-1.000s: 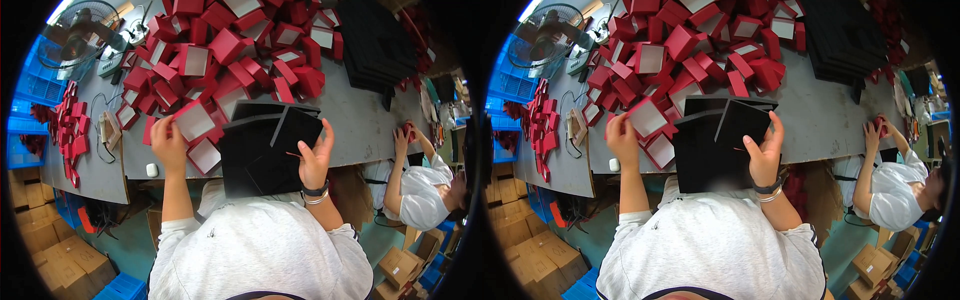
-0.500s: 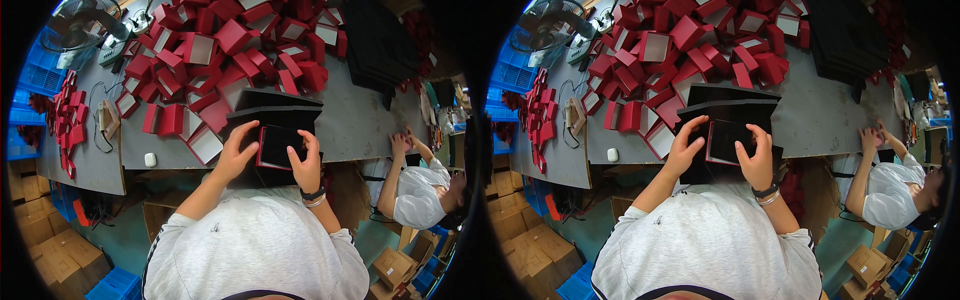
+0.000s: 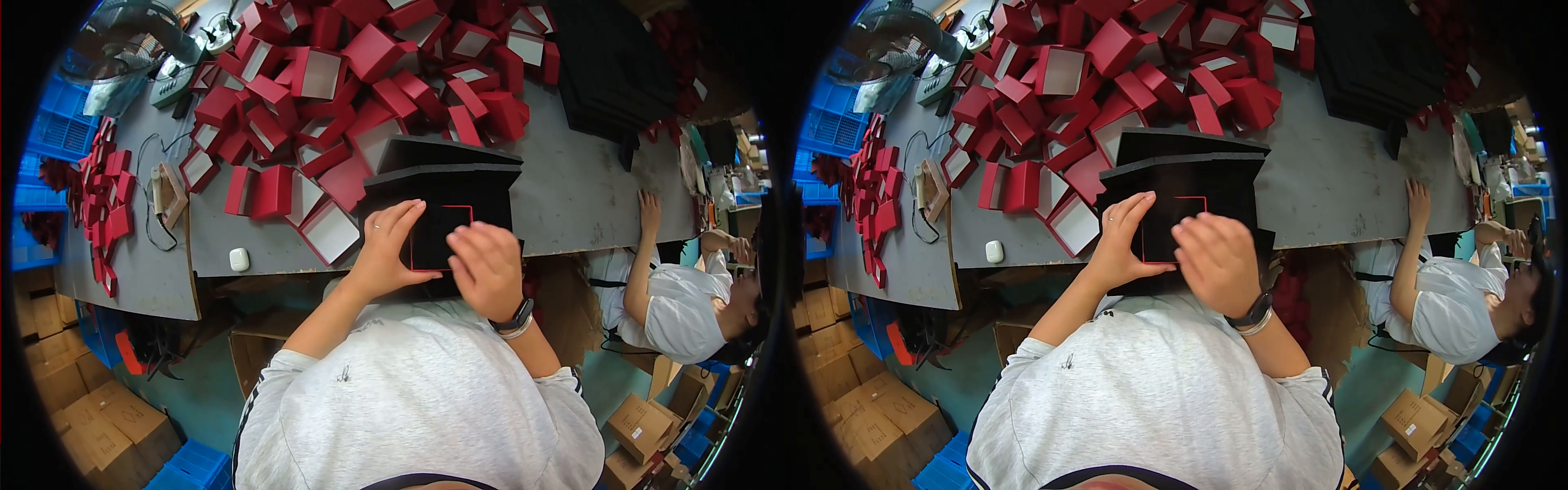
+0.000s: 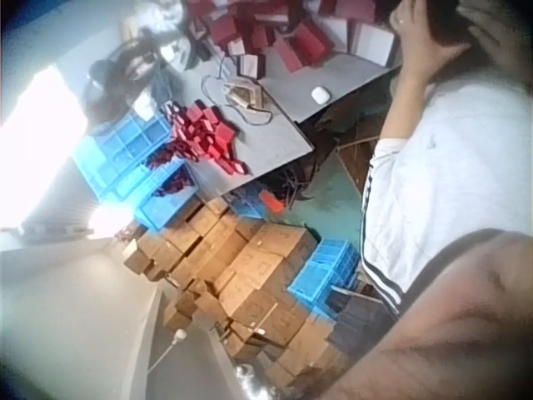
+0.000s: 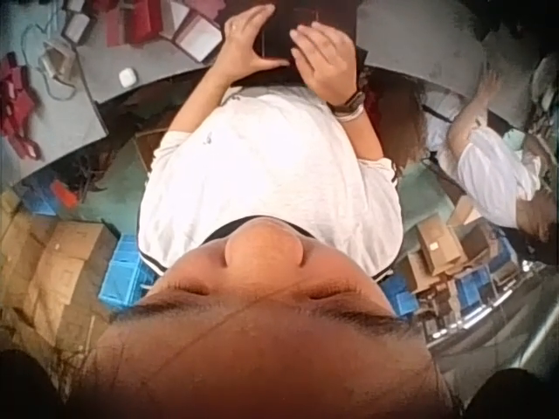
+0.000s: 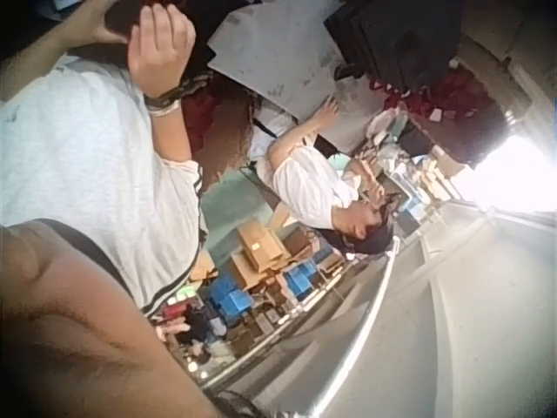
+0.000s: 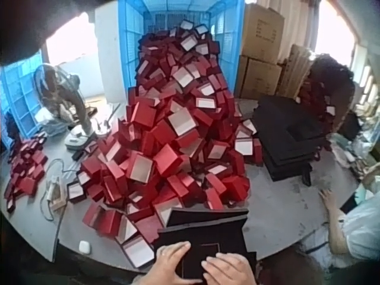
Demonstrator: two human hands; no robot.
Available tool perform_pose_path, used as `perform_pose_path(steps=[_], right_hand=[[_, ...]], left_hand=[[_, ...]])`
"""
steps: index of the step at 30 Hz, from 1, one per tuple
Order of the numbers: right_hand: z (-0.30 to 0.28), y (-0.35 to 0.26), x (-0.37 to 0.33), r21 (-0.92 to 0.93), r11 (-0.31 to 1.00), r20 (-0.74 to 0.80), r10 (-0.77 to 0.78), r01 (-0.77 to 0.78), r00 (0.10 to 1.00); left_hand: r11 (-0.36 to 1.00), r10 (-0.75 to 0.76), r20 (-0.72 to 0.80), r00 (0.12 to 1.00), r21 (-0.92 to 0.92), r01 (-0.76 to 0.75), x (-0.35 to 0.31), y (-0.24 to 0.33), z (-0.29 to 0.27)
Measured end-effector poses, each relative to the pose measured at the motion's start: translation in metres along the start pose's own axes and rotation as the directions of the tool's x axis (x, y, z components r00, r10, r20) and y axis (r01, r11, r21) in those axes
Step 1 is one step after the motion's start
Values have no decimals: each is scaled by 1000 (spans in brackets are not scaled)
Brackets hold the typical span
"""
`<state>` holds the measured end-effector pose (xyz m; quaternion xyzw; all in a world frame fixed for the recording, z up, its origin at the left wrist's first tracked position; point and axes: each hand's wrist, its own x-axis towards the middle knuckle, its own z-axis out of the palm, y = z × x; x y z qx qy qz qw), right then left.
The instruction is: Assembling small red gift boxes by inserting black foam padding.
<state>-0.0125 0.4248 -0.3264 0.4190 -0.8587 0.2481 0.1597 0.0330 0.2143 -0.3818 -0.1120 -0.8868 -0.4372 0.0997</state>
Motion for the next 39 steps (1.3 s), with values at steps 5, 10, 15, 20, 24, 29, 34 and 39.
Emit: perform_pose_path(steps=[5,10,15,20,24,29,34,39], right_hand=[[2,-6,-2,-21,998,369,-49,61,928],[-5,1,7,-17,996,459,-69,86,886],[1,7,11,47,978,490,-200,204,848],[1,6,2,163,968,297,-230,188,927],[1,5,5,185,976,320,-172,116,932],[8,3,-12,166,980,135,-130,107,982],[3,-1,-15,97,995,175,-40,23,984],[-10,4,-16,136,990,18,35,-37,999]], left_hand=[[999,-12,-25,1000,-31,11,-1,-4,4],[999,1,-43,999,-40,-3,-3,-3,8],[999,-18,-15,1000,-36,18,-6,-4,9],[998,-60,-2,998,-5,60,-2,-2,8],[999,-44,8,999,-11,44,1,-3,7],[994,-102,1,995,-44,102,0,-2,6],[995,-89,-49,995,-39,87,-1,2,9],[1000,0,-192,981,-11,-2,-4,6,9]])
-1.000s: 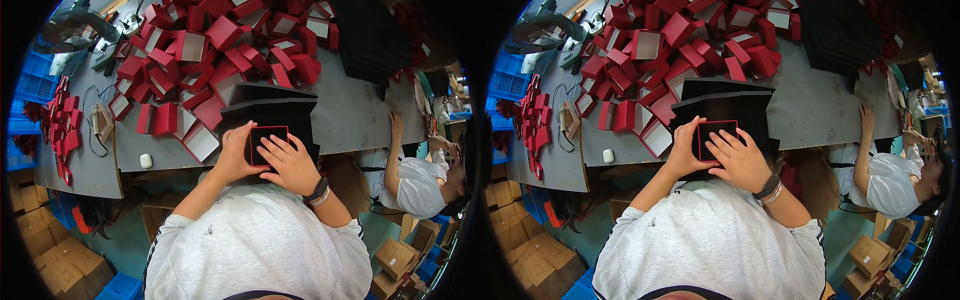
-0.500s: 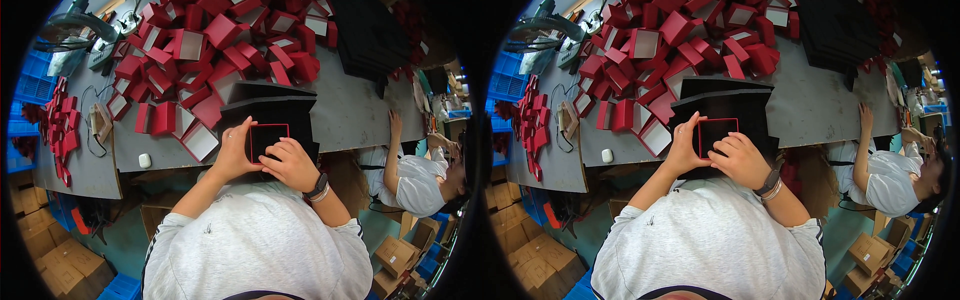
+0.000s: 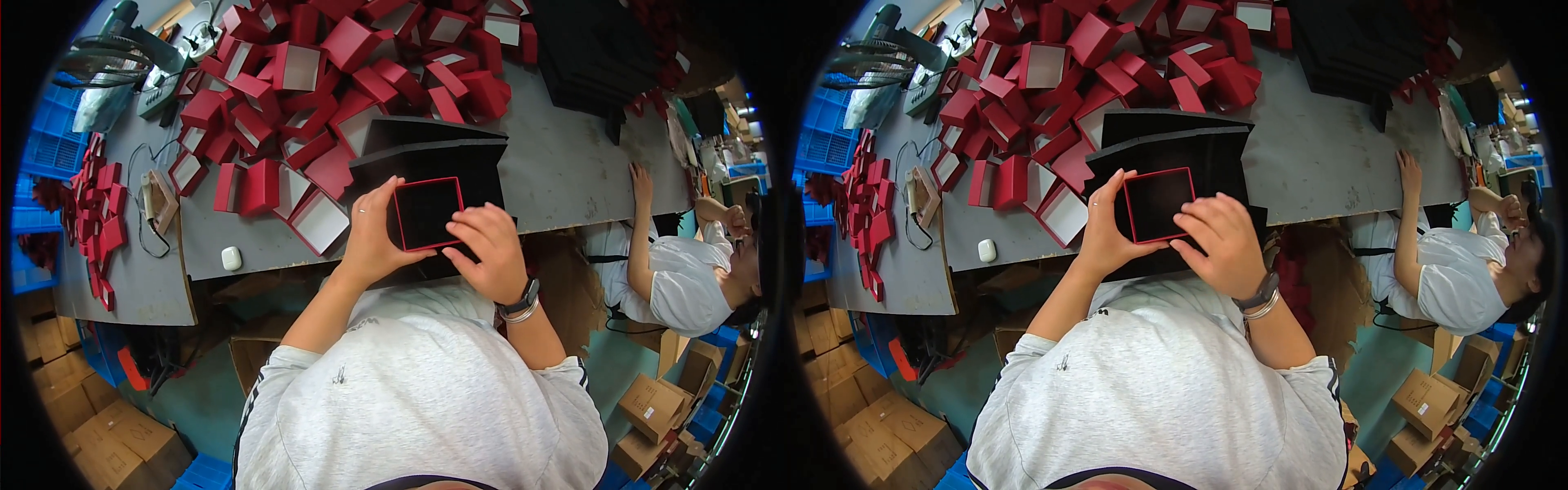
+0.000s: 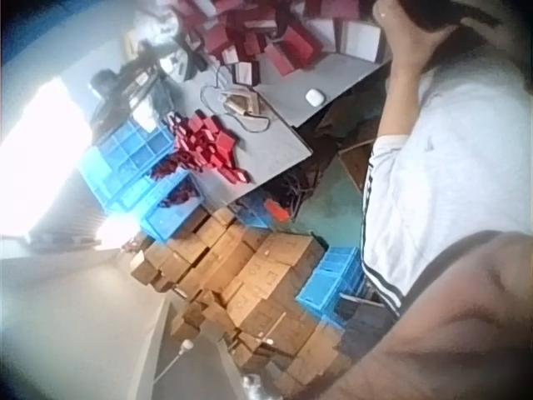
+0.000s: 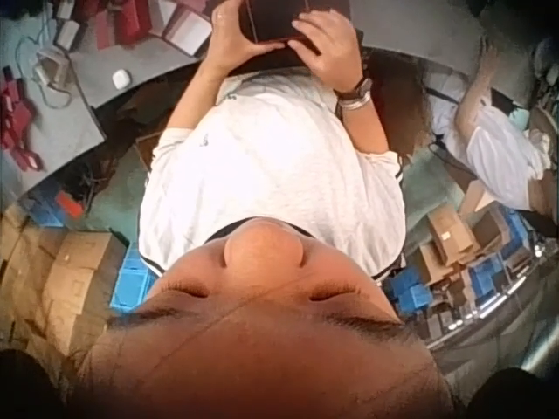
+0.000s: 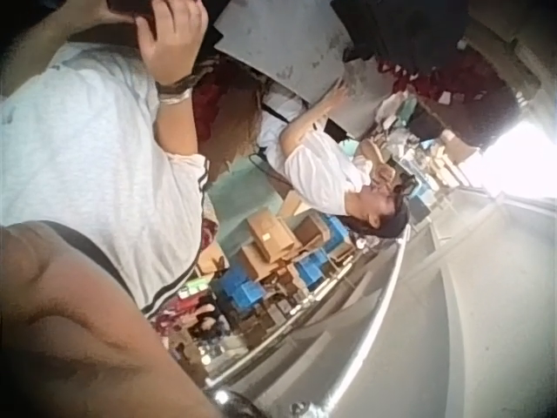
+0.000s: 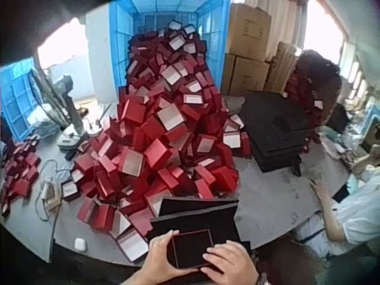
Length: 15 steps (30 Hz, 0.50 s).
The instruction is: Assembling small red gift boxes by inserting black foam padding.
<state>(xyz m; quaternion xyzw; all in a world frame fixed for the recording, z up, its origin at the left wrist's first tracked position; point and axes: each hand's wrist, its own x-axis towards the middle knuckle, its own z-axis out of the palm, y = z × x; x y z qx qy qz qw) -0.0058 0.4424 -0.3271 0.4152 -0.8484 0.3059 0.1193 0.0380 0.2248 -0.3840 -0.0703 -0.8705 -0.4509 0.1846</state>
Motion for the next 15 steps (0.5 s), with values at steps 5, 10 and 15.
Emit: perform_pose_path(steps=[5,10,15], right_hand=[[-14,-7,-6,46,986,-119,165,-161,979],[-5,-21,-14,849,231,273,579,-476,768],[-9,-6,-23,604,515,116,698,-608,707]], left_hand=[[973,228,-77,971,61,-223,-2,13,-10],[887,454,-87,887,140,-440,-8,32,-13],[919,384,-37,923,113,-378,-23,30,-17]])
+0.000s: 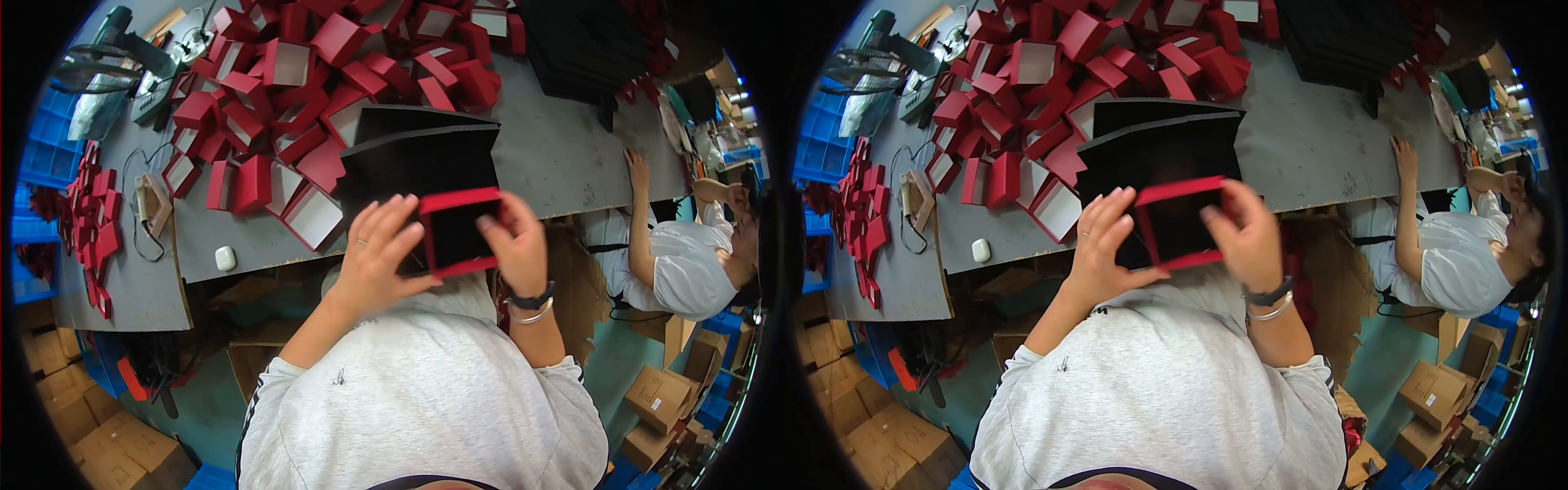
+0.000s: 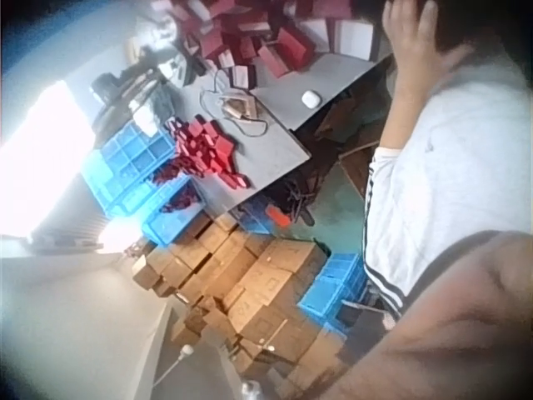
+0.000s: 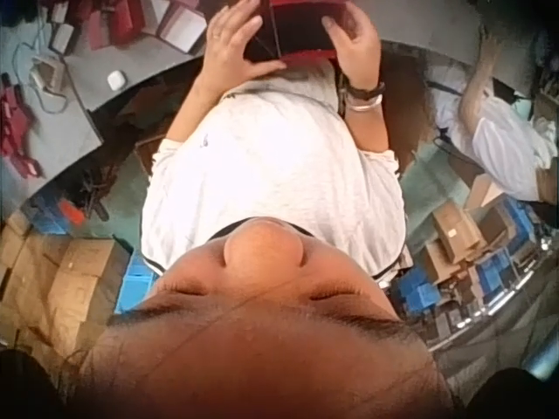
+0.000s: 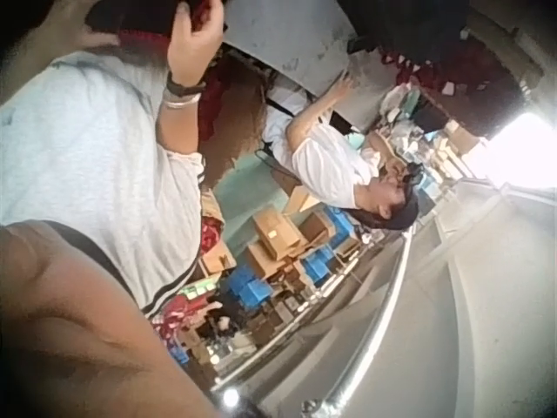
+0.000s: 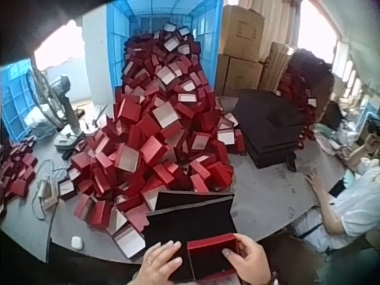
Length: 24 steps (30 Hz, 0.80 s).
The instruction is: Assembling small red gift boxes by inserting black foam padding.
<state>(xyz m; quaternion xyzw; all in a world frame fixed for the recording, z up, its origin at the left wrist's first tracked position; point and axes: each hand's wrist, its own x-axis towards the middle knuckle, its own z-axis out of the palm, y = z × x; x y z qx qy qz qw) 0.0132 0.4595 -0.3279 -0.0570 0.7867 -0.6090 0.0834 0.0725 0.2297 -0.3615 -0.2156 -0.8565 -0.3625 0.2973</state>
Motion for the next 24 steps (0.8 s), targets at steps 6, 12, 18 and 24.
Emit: perform_pose_path(steps=[6,12,18,24], right_hand=[[-143,112,94,411,911,-507,197,34,839],[-132,150,105,-304,931,-684,-67,-200,727],[27,-9,17,-559,627,381,-386,542,840],[40,2,12,-443,771,301,-353,458,886]], left_hand=[[754,-589,-152,793,249,608,-68,-65,-51],[691,-613,-19,790,472,547,-91,-67,-48],[762,-615,-237,752,66,644,-97,-69,-50],[943,-329,-4,944,-57,328,-42,-23,-49]])
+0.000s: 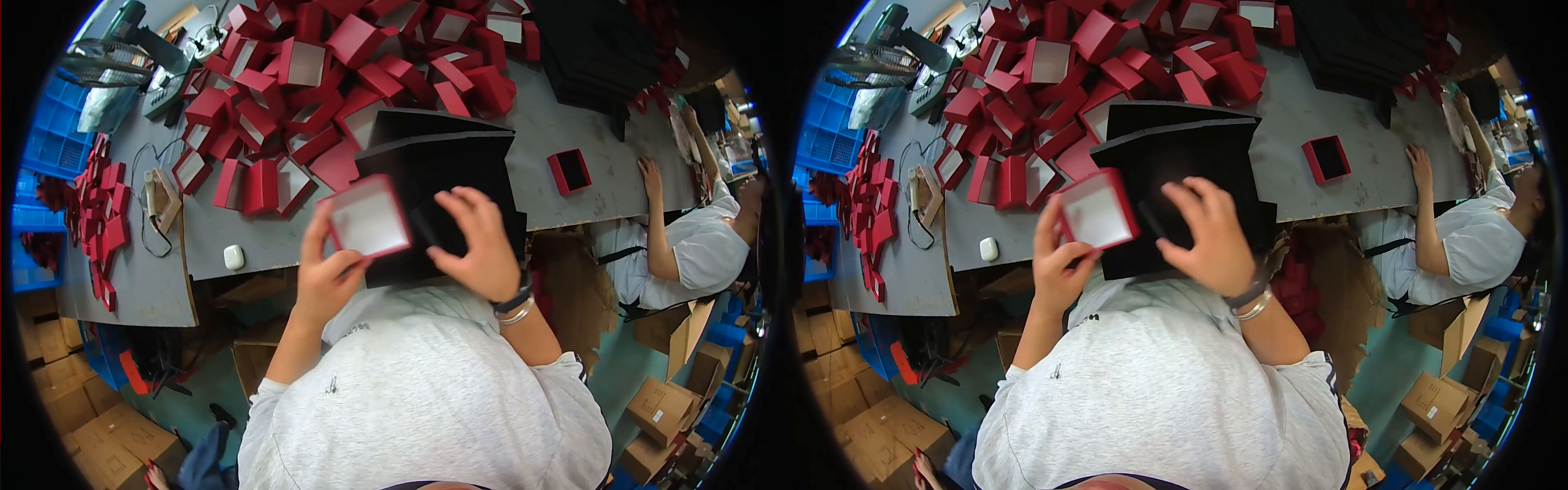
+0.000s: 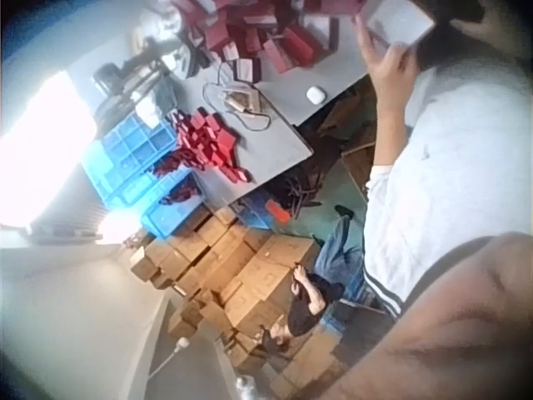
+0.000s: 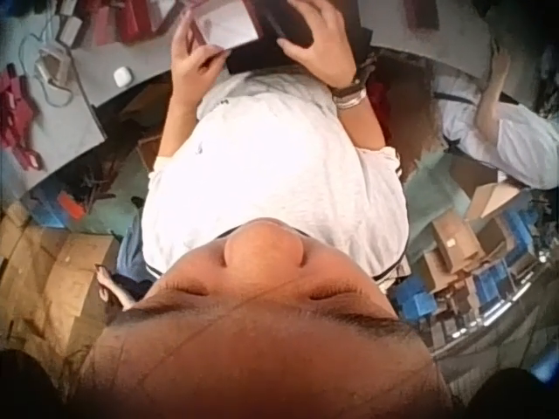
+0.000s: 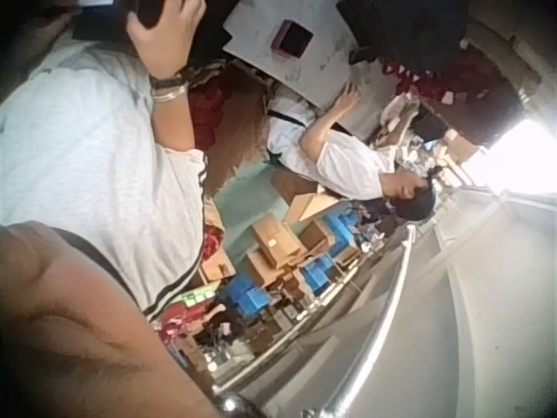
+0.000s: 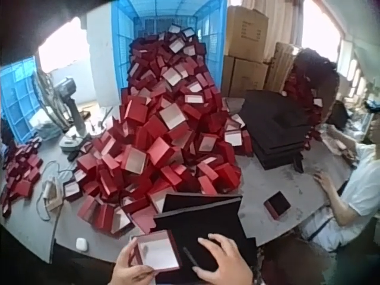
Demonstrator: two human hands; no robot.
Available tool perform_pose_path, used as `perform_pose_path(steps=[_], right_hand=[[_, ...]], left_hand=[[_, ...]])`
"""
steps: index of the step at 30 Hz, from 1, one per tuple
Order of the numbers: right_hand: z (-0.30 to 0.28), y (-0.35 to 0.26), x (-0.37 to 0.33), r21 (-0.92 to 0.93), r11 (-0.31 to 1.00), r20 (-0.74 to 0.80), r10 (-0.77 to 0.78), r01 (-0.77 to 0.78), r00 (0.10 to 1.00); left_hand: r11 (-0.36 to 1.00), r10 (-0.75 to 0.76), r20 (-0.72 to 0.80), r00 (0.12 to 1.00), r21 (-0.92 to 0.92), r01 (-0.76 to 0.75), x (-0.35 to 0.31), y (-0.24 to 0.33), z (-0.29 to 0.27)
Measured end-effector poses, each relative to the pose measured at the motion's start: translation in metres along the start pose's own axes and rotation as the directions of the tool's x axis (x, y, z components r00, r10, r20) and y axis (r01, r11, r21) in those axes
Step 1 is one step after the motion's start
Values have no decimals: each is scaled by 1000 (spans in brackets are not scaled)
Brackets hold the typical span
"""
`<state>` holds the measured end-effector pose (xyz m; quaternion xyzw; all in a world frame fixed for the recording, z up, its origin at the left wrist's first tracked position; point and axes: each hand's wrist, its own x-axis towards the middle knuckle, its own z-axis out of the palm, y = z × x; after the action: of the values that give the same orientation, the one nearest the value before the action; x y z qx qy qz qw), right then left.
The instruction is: Assembling small red gift boxes by inserting black foam padding.
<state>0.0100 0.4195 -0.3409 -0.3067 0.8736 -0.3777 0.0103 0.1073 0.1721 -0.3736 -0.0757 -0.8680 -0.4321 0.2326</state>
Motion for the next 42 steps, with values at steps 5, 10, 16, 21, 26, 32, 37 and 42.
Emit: perform_pose_path(steps=[5,10,16,21,26,32,37,42], right_hand=[[-50,28,-8,213,944,-283,-188,253,940],[-30,21,0,-106,899,228,-395,426,890],[-28,21,0,-93,873,276,-439,479,855],[-24,18,8,-55,846,372,-476,531,797],[-22,23,7,-4,866,417,-453,500,788],[-32,24,-23,-160,812,77,-556,561,827],[-19,24,-27,-171,863,186,-446,476,876],[-27,31,-22,-179,827,249,-485,532,838]], left_hand=[[970,155,348,925,-229,-77,30,20,31],[958,-12,397,918,-257,124,41,16,53],[975,-73,385,920,-165,146,39,4,62],[971,-34,416,909,-202,129,45,-2,61],[983,-43,445,895,-142,118,51,0,57],[992,4,433,901,-114,50,51,-2,56],[992,-12,437,899,-107,66,53,-2,58],[989,-48,447,893,-103,104,52,-4,57]])
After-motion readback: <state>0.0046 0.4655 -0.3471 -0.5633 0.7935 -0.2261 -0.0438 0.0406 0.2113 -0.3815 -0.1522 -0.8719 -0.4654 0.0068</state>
